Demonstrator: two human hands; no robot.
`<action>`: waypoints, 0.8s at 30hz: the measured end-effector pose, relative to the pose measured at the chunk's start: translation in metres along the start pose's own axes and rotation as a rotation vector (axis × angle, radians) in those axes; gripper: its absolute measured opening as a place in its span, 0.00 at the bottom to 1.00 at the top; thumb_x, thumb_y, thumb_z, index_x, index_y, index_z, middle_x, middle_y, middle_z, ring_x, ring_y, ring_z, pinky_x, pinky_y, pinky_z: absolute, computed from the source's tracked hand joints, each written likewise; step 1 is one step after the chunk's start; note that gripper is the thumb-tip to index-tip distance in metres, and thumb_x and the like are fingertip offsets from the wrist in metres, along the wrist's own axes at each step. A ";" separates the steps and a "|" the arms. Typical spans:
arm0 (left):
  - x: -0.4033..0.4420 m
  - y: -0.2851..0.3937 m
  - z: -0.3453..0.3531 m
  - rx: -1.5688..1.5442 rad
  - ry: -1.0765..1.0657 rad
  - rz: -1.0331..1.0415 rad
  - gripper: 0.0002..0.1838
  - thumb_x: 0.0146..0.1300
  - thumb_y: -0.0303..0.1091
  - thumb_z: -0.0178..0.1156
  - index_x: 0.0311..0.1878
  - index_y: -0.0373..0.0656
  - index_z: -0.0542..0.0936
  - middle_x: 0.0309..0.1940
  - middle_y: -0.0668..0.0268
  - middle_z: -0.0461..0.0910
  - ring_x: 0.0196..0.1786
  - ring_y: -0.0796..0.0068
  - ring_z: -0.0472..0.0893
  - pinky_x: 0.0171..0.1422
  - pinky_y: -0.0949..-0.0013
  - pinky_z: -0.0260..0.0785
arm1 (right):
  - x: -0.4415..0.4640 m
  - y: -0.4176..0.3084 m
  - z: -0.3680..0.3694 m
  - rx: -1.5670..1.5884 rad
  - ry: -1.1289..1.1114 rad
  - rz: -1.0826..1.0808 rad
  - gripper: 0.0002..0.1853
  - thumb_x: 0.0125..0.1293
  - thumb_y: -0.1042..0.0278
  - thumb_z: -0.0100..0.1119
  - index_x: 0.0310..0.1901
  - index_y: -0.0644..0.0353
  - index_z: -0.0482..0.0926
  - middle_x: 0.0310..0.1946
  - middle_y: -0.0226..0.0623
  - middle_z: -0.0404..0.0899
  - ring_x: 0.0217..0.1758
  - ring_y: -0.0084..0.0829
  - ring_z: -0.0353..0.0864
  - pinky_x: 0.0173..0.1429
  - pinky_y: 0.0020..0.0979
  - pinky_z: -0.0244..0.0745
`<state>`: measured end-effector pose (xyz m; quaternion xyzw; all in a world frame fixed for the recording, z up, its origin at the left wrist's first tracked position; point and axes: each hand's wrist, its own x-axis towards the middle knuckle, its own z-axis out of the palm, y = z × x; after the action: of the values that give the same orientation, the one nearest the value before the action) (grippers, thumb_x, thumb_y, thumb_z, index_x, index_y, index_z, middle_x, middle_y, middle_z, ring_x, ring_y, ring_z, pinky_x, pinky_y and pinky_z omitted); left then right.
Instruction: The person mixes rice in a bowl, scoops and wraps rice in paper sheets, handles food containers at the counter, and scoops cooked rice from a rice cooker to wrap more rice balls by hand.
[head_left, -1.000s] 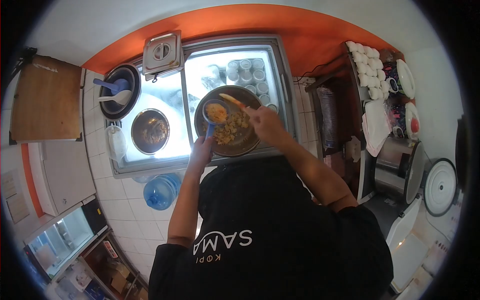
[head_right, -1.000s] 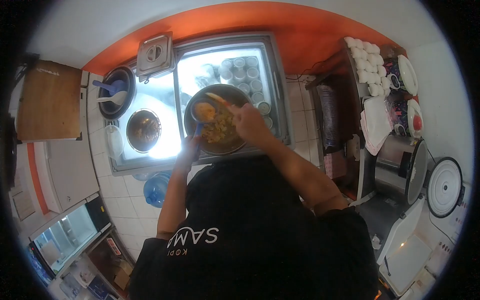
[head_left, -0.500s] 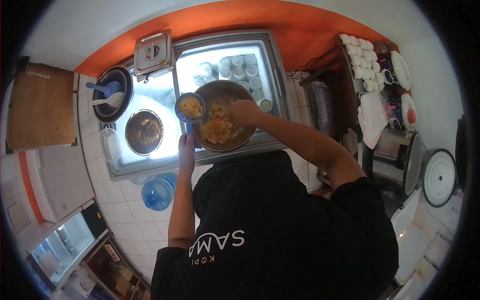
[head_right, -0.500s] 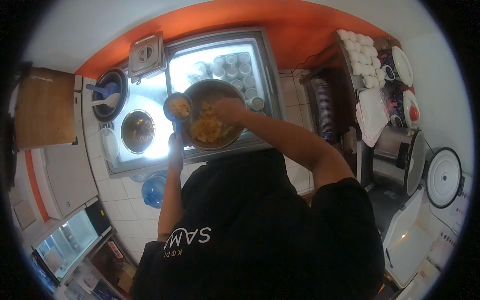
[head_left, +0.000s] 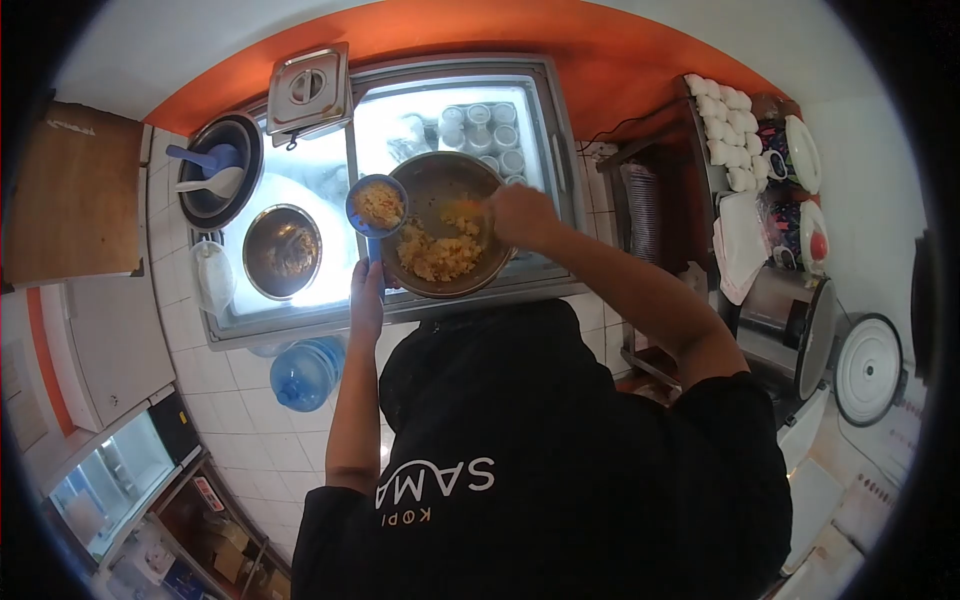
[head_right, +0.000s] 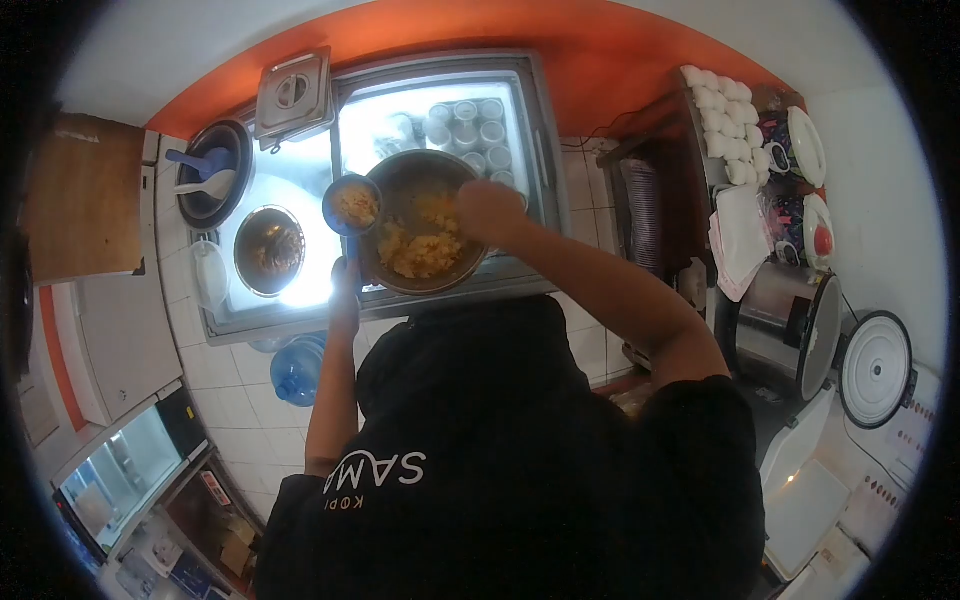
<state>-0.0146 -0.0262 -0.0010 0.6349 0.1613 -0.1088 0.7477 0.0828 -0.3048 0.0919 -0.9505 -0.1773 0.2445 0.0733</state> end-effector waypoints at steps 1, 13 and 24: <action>-0.001 0.001 0.000 0.013 -0.002 0.009 0.17 0.74 0.43 0.50 0.49 0.35 0.73 0.32 0.67 0.73 0.36 0.77 0.75 0.44 0.70 0.71 | 0.005 0.007 -0.005 0.020 0.027 0.110 0.11 0.62 0.62 0.58 0.41 0.56 0.85 0.38 0.43 0.84 0.44 0.44 0.85 0.45 0.42 0.81; -0.003 0.003 0.002 0.033 -0.013 0.009 0.16 0.74 0.41 0.49 0.48 0.36 0.73 0.32 0.68 0.73 0.36 0.79 0.73 0.44 0.73 0.68 | 0.025 -0.025 0.112 0.516 -0.094 0.214 0.24 0.63 0.46 0.63 0.39 0.65 0.86 0.28 0.46 0.83 0.34 0.37 0.84 0.38 0.35 0.77; -0.012 0.034 0.004 0.083 0.106 -0.032 0.16 0.72 0.42 0.50 0.49 0.37 0.73 0.27 0.72 0.72 0.24 0.84 0.67 0.29 0.74 0.60 | 0.001 -0.003 0.068 1.330 -0.075 0.369 0.16 0.64 0.61 0.67 0.49 0.62 0.85 0.22 0.28 0.78 0.26 0.18 0.73 0.32 0.23 0.69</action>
<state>-0.0123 -0.0249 0.0355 0.6675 0.2063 -0.0937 0.7093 0.0491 -0.2980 0.0335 -0.7091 0.1725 0.3425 0.5917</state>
